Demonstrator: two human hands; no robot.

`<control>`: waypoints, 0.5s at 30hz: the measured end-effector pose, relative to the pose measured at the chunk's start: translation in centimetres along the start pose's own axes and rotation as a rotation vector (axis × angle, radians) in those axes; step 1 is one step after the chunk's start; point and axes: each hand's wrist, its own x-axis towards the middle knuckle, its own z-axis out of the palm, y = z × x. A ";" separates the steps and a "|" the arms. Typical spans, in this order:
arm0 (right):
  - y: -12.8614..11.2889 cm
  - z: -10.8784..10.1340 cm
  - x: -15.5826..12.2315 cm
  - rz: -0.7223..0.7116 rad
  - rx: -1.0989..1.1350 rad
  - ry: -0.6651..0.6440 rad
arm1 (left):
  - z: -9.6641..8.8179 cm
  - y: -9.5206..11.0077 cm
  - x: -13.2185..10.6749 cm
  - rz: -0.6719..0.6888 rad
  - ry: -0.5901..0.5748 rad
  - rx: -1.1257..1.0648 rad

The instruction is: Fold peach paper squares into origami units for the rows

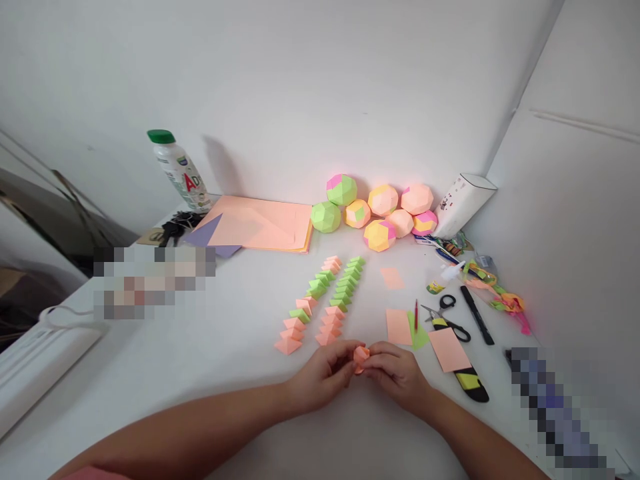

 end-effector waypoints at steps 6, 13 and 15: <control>-0.8 0.0 0.5 0.266 0.214 -0.025 | 0.0 0.6 -0.1 0.051 -0.042 0.062; -0.9 0.4 0.0 0.559 0.494 0.001 | 0.2 -0.4 -0.4 0.075 -0.023 0.110; -0.7 0.6 -0.2 0.614 0.581 0.024 | 0.2 -0.9 -0.3 0.077 0.012 0.093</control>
